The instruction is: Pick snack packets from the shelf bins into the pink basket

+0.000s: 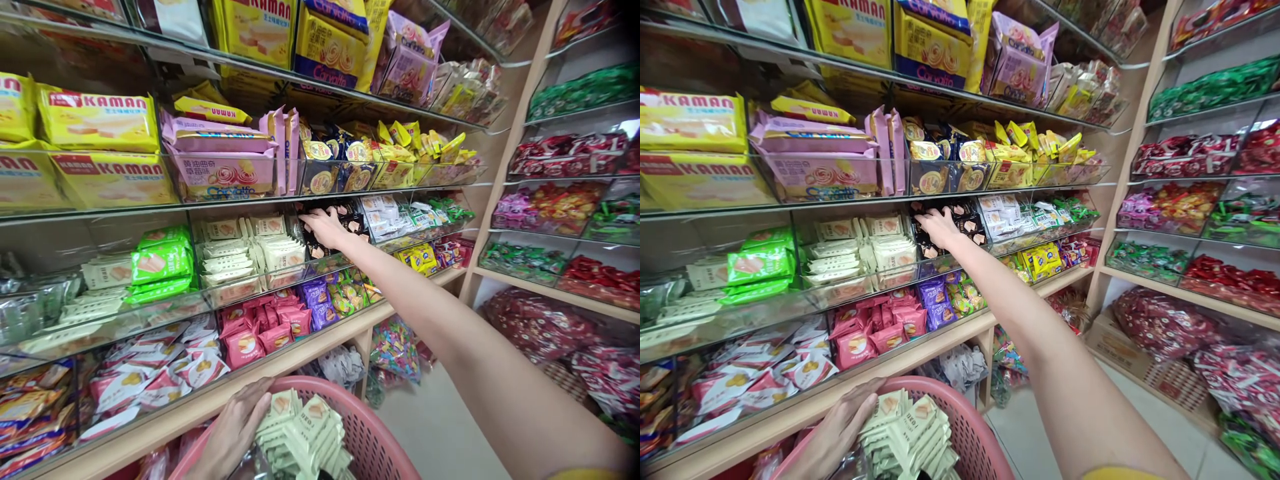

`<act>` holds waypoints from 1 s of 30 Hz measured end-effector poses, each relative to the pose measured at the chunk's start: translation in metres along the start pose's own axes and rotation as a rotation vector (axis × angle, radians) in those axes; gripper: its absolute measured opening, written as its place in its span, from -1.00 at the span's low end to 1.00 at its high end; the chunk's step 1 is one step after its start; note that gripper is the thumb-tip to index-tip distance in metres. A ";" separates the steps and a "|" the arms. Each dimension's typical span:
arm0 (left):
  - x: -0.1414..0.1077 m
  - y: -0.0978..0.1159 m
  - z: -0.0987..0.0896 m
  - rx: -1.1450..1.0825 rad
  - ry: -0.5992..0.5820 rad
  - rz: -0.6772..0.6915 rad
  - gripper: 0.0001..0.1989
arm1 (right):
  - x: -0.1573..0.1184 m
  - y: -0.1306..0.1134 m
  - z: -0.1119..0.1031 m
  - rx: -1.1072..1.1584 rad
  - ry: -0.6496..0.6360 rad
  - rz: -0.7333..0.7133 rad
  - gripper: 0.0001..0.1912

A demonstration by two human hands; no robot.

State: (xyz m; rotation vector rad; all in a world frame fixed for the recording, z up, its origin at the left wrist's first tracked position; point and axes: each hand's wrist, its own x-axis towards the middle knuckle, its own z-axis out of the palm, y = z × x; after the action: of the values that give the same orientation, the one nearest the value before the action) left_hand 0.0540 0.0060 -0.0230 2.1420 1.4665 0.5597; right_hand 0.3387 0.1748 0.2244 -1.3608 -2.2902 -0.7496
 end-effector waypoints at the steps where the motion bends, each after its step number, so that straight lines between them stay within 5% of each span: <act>1: 0.000 0.000 0.000 0.005 -0.004 -0.001 -0.34 | 0.000 0.000 0.000 -0.005 0.003 -0.004 -0.39; 11: -0.001 -0.003 0.002 0.038 0.030 0.036 -0.34 | 0.000 0.002 -0.004 -0.120 0.036 -0.021 -0.48; 17: -0.001 -0.006 0.002 0.040 0.009 0.033 -0.30 | 0.005 0.003 -0.008 -0.165 0.025 -0.021 -0.69; 25: 0.000 -0.006 0.003 0.024 0.016 0.038 -0.35 | 0.005 0.009 -0.004 -0.134 0.073 -0.081 -0.75; 30: 0.001 -0.005 0.002 0.035 0.007 0.035 -0.33 | 0.003 0.015 -0.002 0.007 0.165 0.021 -0.76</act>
State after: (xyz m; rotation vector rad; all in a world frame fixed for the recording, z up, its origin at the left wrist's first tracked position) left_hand 0.0520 0.0080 -0.0279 2.1984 1.4554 0.5592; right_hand 0.3507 0.1819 0.2319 -1.2676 -2.1457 -0.8145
